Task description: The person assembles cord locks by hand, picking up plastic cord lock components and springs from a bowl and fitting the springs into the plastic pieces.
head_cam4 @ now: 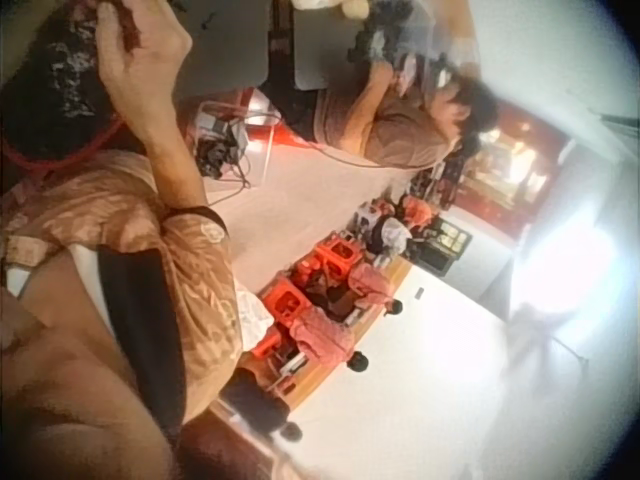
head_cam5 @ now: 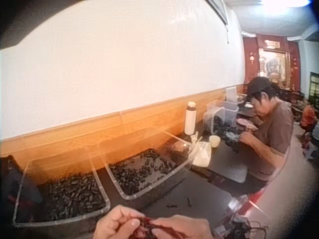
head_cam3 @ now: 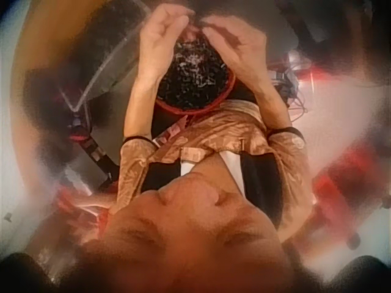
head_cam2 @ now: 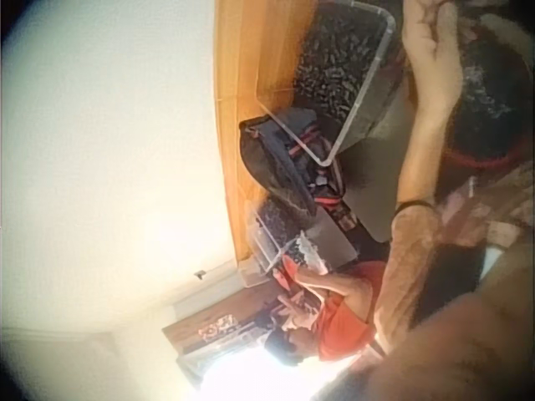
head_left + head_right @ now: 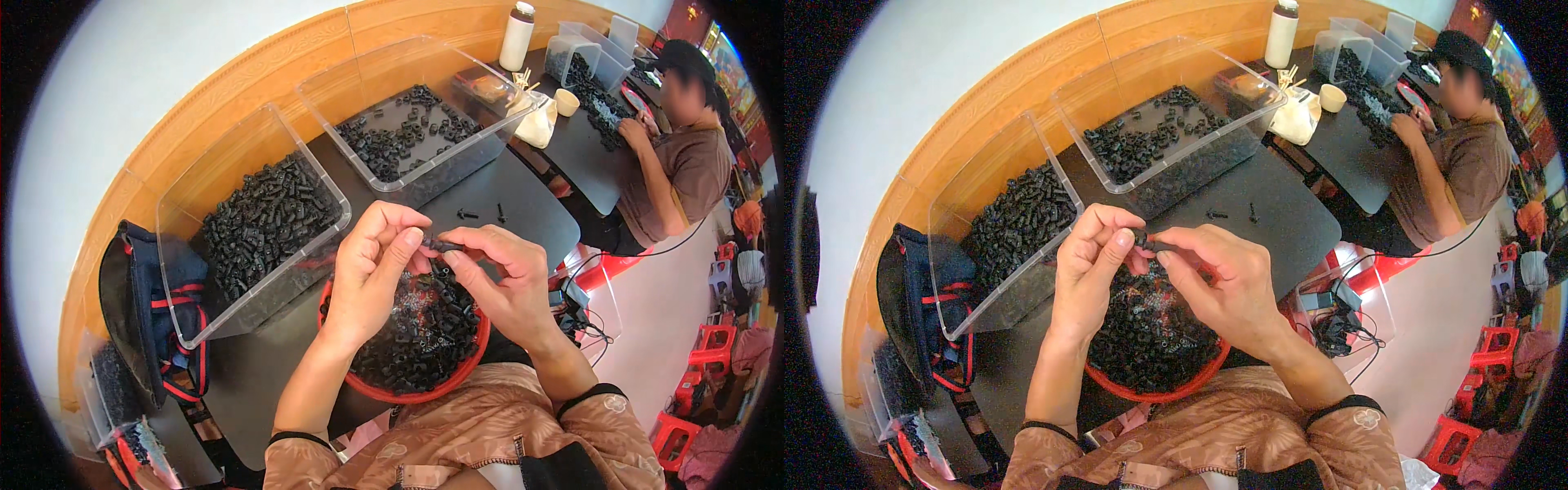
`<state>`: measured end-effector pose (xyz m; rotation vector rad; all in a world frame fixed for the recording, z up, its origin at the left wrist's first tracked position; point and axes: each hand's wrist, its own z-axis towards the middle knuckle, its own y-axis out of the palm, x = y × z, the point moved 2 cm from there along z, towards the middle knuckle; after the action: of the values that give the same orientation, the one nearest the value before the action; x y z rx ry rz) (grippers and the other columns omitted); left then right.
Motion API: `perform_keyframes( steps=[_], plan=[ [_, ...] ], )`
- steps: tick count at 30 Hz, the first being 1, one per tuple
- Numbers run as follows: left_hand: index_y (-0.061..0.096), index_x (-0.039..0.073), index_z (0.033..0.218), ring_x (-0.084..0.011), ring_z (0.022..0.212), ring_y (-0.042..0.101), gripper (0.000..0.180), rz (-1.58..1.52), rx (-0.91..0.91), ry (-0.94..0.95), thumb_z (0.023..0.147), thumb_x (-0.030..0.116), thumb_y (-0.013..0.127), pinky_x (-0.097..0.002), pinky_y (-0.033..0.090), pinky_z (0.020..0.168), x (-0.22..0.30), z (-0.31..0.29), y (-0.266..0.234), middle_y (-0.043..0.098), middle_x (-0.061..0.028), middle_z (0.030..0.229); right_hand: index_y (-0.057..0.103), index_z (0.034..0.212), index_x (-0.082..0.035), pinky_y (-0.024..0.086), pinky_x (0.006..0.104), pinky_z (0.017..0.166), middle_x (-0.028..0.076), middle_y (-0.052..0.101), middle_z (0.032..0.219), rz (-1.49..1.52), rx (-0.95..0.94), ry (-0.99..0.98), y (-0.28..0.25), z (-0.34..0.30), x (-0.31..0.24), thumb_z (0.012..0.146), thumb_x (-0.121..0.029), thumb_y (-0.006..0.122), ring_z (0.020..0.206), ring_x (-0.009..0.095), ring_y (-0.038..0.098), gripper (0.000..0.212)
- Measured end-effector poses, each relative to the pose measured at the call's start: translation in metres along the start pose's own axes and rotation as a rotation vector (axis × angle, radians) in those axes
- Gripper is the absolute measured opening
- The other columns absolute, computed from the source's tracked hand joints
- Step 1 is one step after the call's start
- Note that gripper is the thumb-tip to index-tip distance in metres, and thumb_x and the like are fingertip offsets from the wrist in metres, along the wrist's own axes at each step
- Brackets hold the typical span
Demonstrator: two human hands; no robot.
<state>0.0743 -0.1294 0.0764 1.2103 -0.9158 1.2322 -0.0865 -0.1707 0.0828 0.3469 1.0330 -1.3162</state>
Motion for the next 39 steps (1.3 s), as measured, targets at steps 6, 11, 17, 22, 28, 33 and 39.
perform_keyframes(
  steps=[6, 11, 17, 22, 28, 33, 39],
  plan=[
    [0.053, 0.001, 0.106, -0.0077, 0.073, 0.056, 0.014, 0.040, 0.009, 0.036, 0.097, 0.012, 0.051, -0.0214, 0.046, 0.067, 0.005, -0.003, 0.002, 0.061, -0.0034, 0.082, 0.065, 0.102, -0.001, 0.047, 0.0240, 0.056, 0.009, 0.064, 0.077, 0.158, -0.002, 0.122, 0.003, -0.004, -0.001, 0.082, 0.000, 0.064, 0.065, 0.013, 0.061, 0.020],
    [0.053, 0.001, 0.105, -0.0078, 0.073, 0.056, 0.013, 0.067, -0.008, 0.034, 0.097, 0.011, 0.051, -0.0214, 0.046, 0.067, 0.006, -0.002, 0.002, 0.061, -0.0038, 0.082, 0.065, 0.103, -0.001, 0.046, 0.0231, 0.056, 0.007, 0.063, 0.078, 0.194, -0.021, 0.211, 0.002, -0.005, 0.003, 0.084, -0.001, 0.064, 0.066, 0.010, 0.060, 0.019],
    [0.053, 0.001, 0.104, -0.0075, 0.073, 0.056, 0.011, 0.083, -0.001, 0.056, 0.096, 0.009, 0.052, -0.0214, 0.046, 0.067, 0.007, -0.003, 0.003, 0.061, -0.0034, 0.082, 0.065, 0.103, 0.000, 0.047, 0.0220, 0.058, 0.007, 0.063, 0.080, 0.285, 0.002, 0.225, 0.005, -0.008, 0.004, 0.085, -0.002, 0.064, 0.068, 0.009, 0.060, 0.018],
    [0.054, 0.001, 0.102, -0.0071, 0.073, 0.057, 0.009, 0.121, 0.021, 0.066, 0.095, 0.006, 0.052, -0.0207, 0.046, 0.066, 0.007, -0.004, 0.004, 0.061, -0.0030, 0.081, 0.065, 0.103, 0.000, 0.048, 0.0222, 0.060, 0.007, 0.064, 0.083, 0.237, -0.026, 0.240, 0.004, -0.009, 0.006, 0.085, -0.001, 0.064, 0.070, 0.009, 0.060, 0.019],
    [0.055, 0.001, 0.101, -0.0070, 0.071, 0.058, 0.009, 0.191, 0.050, 0.096, 0.094, 0.006, 0.054, -0.0210, 0.046, 0.064, 0.006, -0.003, 0.004, 0.061, -0.0027, 0.080, 0.065, 0.104, 0.001, 0.049, 0.0228, 0.062, 0.009, 0.064, 0.084, 0.276, -0.028, 0.250, 0.005, -0.008, 0.006, 0.085, -0.002, 0.064, 0.071, 0.010, 0.061, 0.019],
    [0.055, 0.000, 0.101, -0.0070, 0.071, 0.057, 0.009, 0.191, 0.060, 0.056, 0.094, 0.006, 0.054, -0.0208, 0.046, 0.063, 0.003, -0.002, 0.004, 0.062, -0.0029, 0.079, 0.065, 0.102, 0.001, 0.049, 0.0230, 0.061, 0.009, 0.064, 0.084, 0.260, 0.022, 0.231, 0.006, -0.007, 0.012, 0.085, -0.003, 0.064, 0.071, 0.011, 0.061, 0.017],
    [0.056, 0.001, 0.102, -0.0069, 0.071, 0.057, 0.011, 0.145, 0.021, 0.009, 0.095, 0.009, 0.054, -0.0209, 0.046, 0.064, -0.002, 0.000, 0.007, 0.063, -0.0031, 0.082, 0.065, 0.099, 0.001, 0.046, 0.0229, 0.059, 0.007, 0.063, 0.082, 0.263, 0.072, 0.224, 0.000, -0.013, 0.033, 0.086, -0.004, 0.064, 0.069, 0.010, 0.060, 0.015]
  ],
)
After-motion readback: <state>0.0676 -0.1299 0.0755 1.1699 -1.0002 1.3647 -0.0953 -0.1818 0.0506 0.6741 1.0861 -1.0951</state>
